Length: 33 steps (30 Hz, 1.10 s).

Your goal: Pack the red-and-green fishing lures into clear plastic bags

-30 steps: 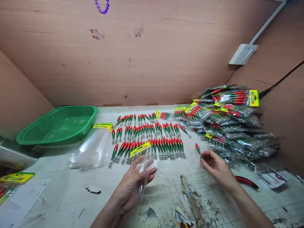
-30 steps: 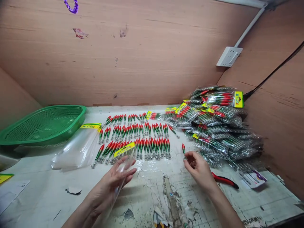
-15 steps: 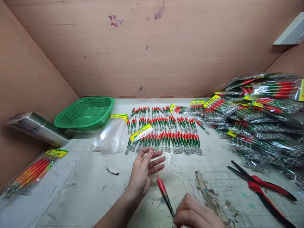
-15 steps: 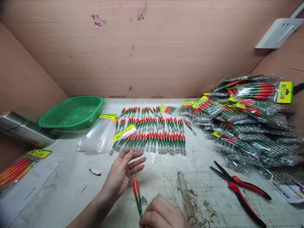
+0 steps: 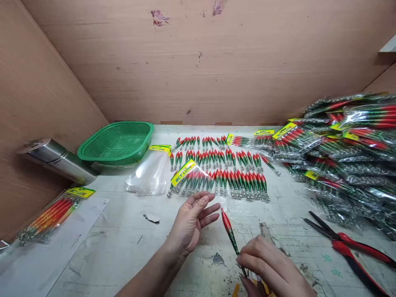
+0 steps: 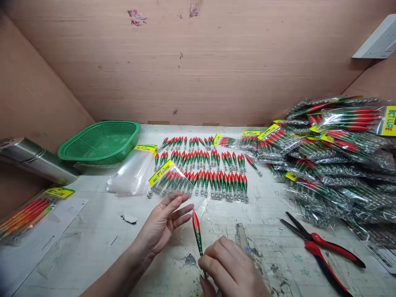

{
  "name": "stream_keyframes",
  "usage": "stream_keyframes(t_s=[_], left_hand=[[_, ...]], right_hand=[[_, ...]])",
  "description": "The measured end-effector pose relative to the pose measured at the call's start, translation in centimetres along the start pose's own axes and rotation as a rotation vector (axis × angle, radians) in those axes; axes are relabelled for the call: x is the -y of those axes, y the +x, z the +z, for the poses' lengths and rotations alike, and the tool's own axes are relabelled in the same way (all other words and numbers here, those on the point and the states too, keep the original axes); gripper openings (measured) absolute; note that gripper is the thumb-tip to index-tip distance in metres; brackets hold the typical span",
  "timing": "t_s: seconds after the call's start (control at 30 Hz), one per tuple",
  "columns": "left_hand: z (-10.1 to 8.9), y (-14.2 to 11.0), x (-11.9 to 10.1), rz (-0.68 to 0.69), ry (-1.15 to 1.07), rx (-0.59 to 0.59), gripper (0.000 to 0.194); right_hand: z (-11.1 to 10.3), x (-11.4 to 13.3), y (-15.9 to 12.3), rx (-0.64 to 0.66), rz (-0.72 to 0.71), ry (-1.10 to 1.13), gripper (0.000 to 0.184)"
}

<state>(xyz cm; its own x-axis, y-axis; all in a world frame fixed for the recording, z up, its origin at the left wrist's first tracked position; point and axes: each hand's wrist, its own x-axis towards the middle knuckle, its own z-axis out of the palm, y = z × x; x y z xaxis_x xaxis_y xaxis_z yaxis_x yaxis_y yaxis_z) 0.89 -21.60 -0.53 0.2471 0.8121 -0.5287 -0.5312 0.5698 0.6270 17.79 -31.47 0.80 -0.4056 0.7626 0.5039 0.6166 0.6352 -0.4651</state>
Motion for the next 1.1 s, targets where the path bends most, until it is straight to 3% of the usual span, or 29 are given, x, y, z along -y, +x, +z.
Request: stream_keyframes(t_s=[0.37,0.5,0.63,0.77,0.97,1.1], left_hand=[[0.0,0.0,-0.2,-0.032,-0.061,-0.017,0.021],[0.3,-0.3,0.3,-0.091,0.007,0.044,0.023],[0.3,-0.6,0.8,-0.123,0.092,0.162,0.029],[0.2,-0.8,1.0,-0.123,0.122,0.207,0.031],[0.5,-1.3,0.8,-0.139,0.102,0.278,0.037],[0.8,-1.6,0.8,-0.132,0.043,0.296,0.039]], right_hand=[[0.1,-0.8,0.5,-0.017,-0.046,-0.036,0.022],[0.5,-1.2,1.0,-0.035,-0.068,-0.078,0.023],[0.9,-1.6,1.3,-0.083,-0.125,-0.287,0.025],[1.3,-1.9,1.0,-0.114,-0.154,-0.415,0.033],[1.2,-1.9,1.5,-0.322,-0.047,-0.317,0.033],[1.3,-1.8,1.8,-0.305,-0.025,-0.238,0.030]])
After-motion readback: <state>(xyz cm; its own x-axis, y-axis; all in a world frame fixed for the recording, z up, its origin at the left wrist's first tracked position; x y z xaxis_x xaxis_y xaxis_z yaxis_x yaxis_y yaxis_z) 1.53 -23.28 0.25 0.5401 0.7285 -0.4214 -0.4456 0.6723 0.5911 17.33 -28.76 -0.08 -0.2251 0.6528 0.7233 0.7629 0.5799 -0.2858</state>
